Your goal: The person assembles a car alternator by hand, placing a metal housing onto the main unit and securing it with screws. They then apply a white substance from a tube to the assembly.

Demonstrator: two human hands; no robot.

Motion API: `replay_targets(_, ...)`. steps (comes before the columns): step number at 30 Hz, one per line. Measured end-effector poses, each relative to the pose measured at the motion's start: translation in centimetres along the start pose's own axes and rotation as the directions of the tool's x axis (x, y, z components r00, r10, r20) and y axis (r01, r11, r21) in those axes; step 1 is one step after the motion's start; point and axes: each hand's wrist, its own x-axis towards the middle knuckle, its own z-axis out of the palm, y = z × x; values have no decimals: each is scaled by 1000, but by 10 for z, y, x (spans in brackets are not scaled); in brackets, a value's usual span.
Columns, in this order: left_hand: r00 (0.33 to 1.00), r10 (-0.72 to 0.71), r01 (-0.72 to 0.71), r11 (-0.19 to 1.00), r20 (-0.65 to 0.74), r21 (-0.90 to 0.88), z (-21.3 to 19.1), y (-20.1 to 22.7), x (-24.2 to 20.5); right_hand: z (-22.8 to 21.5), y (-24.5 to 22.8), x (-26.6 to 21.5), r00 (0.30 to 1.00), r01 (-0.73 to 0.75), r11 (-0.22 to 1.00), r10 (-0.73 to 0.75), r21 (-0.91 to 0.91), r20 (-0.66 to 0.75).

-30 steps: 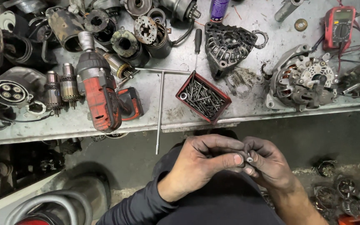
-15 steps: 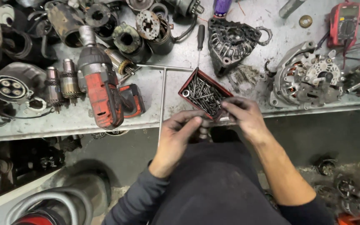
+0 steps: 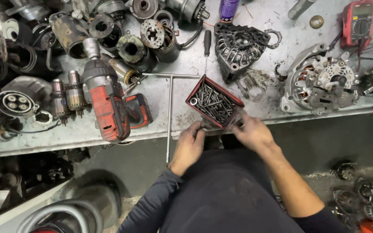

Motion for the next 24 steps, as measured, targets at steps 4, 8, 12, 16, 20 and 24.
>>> replay_targets(4, 959, 280, -284, 922, 52, 263, -16, 54, 36, -4, -14, -4, 983, -90, 990, 106, -109, 153)
replay_targets(8, 857, 385, -513, 711, 344, 482, 1, 65, 76, -14, 4, -7, 989, -39, 996, 27, 79, 148)
replay_targets(12, 813, 291, -575, 538, 504, 616, 14, 59, 104, -14, 3, -1, 996, -27, 1000, 26, 6, 88)
replay_targets(16, 737, 389, -672, 512, 553, 535, -1, 44, 106, -7, 0, -1, 996, -60, 998, 58, 23, 73)
replay_targets(20, 801, 341, -591, 585, 492, 556, 0, 38, 106, -11, -1, -4, 991, -118, 971, 102, 208, 89)
replay_targets(24, 826, 413, -563, 596, 382, 573, 8, 44, 107, -10, 6, -2, 999, -34, 947, 38, 319, -5)
